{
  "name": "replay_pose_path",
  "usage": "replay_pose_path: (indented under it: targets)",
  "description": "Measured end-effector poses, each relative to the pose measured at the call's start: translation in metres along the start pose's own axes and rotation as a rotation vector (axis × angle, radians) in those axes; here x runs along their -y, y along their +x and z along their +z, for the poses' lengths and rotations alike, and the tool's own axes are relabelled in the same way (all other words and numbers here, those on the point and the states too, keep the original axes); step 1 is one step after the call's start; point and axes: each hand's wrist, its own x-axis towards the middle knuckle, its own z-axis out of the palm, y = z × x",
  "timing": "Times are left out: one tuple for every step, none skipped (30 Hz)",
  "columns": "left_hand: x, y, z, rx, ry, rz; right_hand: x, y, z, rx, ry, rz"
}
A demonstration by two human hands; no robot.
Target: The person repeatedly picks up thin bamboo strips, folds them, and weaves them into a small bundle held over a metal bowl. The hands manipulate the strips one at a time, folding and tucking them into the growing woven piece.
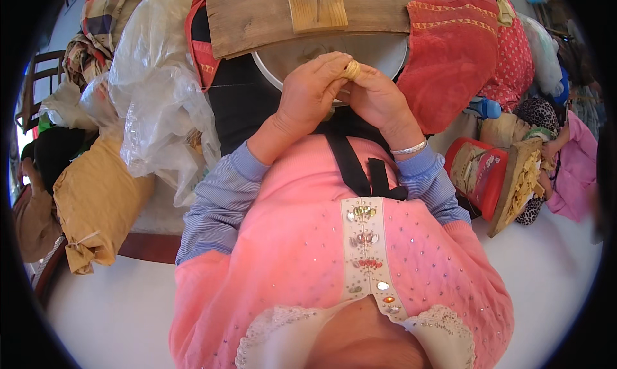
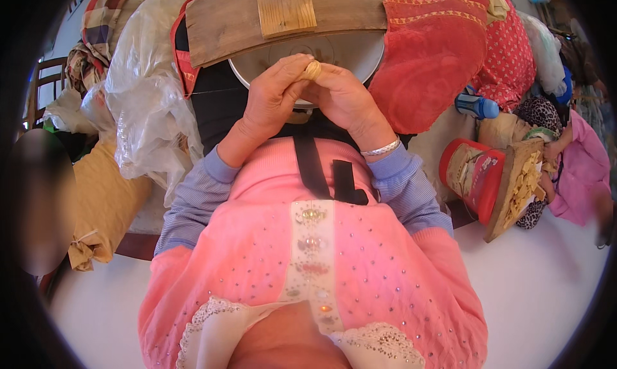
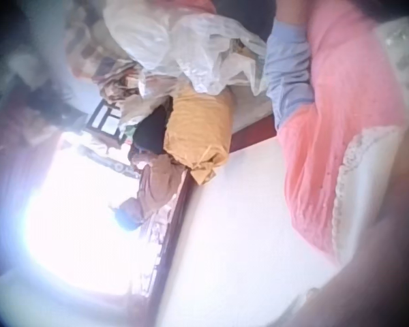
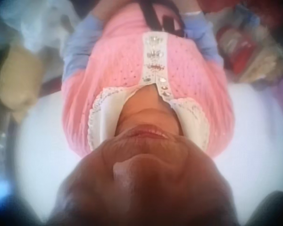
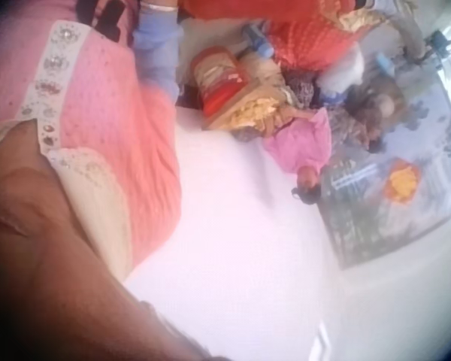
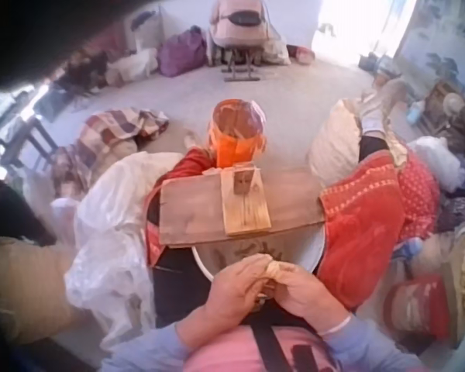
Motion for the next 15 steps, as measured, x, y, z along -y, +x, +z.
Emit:
replay_pose_path:
  targets:
    - [-0.002, 0.001, -0.002, 0.030, -0.051, -0.039, 0.000, 0.001, -0.003, 0.063, 0.013, -0.015]
    - [-0.007, 0.003, -0.004, 0.026, -0.077, -0.055, 0.000, 0.001, -0.004, 0.019, -0.108, -0.079]
    - [-0.013, 0.006, -0.007, 0.023, -0.103, -0.068, 0.002, 0.001, 0.001, -0.025, -0.229, -0.146]
    - [-0.018, 0.010, -0.009, 0.019, -0.128, -0.081, 0.003, 0.001, 0.004, -0.069, -0.351, -0.213]
    - [-0.023, 0.016, -0.011, 0.024, -0.089, -0.079, 0.001, 0.002, 0.002, -0.104, -0.572, -0.364]
    - [-0.026, 0.021, -0.014, 0.025, -0.047, -0.076, -0.001, 0.005, 0.003, -0.135, -0.795, -0.517]
    - [-0.028, 0.025, -0.014, 0.026, -0.005, -0.073, -0.001, 0.008, 0.006, -0.165, -1.017, -0.672]
    - [-0.026, 0.026, -0.010, 0.010, -0.020, -0.128, -0.001, 0.007, 0.012, -0.219, -1.027, -0.745]
    - [-0.021, 0.027, -0.003, -0.009, -0.033, -0.184, 0.001, 0.006, 0.018, -0.236, -1.113, -0.815]
    - [-0.017, 0.027, 0.001, -0.028, -0.048, -0.239, 0.004, 0.004, 0.022, -0.254, -1.198, -0.887]
    - [-0.015, 0.026, 0.001, -0.059, -0.234, -0.362, 0.005, 0.005, 0.025, -0.272, -1.282, -0.959]
    - [-0.015, 0.027, 0.002, -0.083, -0.427, -0.485, 0.004, 0.006, 0.026, -0.268, -1.247, -0.963]
    - [-0.014, 0.027, 0.004, -0.107, -0.619, -0.607, 0.003, 0.008, 0.027, -0.264, -1.212, -0.967]
    - [-0.007, 0.022, 0.007, -0.118, -0.775, -0.758, 0.004, 0.010, 0.028, -0.260, -1.176, -0.971]
    - [-0.006, 0.018, 0.002, -0.036, -0.883, -0.837, 0.007, 0.015, 0.025, -0.295, -1.136, -0.973]
